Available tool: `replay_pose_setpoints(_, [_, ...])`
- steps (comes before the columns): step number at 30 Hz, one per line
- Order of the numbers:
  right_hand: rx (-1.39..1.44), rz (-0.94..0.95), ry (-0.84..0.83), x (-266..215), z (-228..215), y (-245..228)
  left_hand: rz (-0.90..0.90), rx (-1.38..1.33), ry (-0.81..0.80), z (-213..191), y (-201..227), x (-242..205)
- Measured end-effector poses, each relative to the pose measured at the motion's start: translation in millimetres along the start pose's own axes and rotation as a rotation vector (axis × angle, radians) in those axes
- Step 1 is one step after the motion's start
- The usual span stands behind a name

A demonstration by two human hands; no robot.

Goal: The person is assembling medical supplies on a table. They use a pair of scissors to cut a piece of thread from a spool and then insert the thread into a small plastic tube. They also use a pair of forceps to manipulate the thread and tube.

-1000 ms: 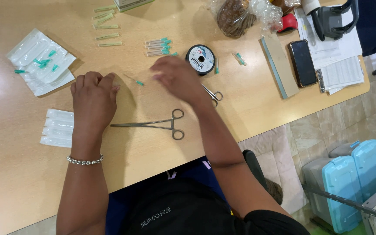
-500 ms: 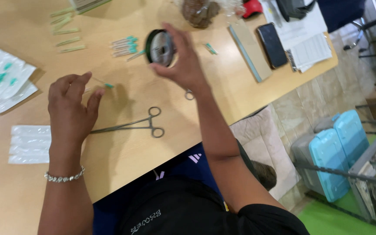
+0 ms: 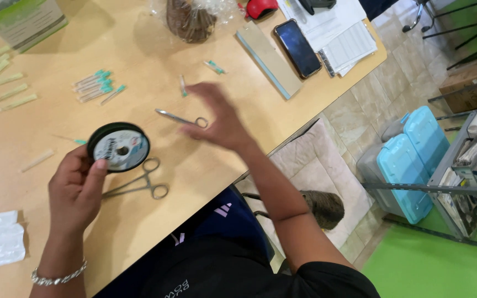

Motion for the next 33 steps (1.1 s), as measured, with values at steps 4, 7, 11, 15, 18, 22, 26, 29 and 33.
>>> replay_pose_setpoints(4, [-0.501, 0.157, 0.339, -37.4, -88.9, 116.5, -0.094, -0.218, 0.065, -1.7, -13.1, 6.4])
replay_pose_setpoints(7, [-0.821, 0.539, 0.492, -56.4, -140.0, 170.6, -0.118, -0.261, 0.107, -3.1, -13.9, 10.4])
replay_pose_setpoints(11, [-0.849, 0.681, 0.477, -52.2, -157.6, 202.9, -0.158, -0.245, 0.123, -2.9, -19.1, 9.5])
replay_pose_setpoints(15, [-0.710, 0.818, 0.363, -43.4, -157.7, 211.6, -0.162, -0.200, 0.135, -4.6, -22.2, 9.4])
replay_pose_setpoints(18, [-0.723, 0.829, 0.365, -46.0, -157.9, 205.9, -0.144, -0.310, 0.142, -6.0, -27.9, 8.8])
replay_pose_setpoints(22, [-0.830, 0.652, 0.468, -39.8, -139.7, 175.3, -0.144, -0.350, 0.136, -9.6, -24.1, 8.7])
replay_pose_setpoints(26, [-0.648, 0.286, 0.369, -3.8, -97.5, 87.2, -0.095, -0.583, 0.133, -14.3, -30.8, 8.7])
replay_pose_setpoints(29, [-0.290, 0.006, 0.188, 26.6, -46.7, 6.0, -0.066, -0.640, 0.139, -20.0, -27.3, 5.9])
replay_pose_setpoints(33, [0.389, 0.011, -0.303, 70.3, 28.4, -69.7, 0.020, -0.586, 0.115, -27.6, -27.2, 5.2])
Point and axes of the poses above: each hand's wrist, its own x-axis towards the middle knuckle, its own z-axis out of the palm, y = z × x, the point moved 3 cm from there along x, towards the middle knuckle, and after that the axes turned 13 degrees about -y, right-handed, at the moved point
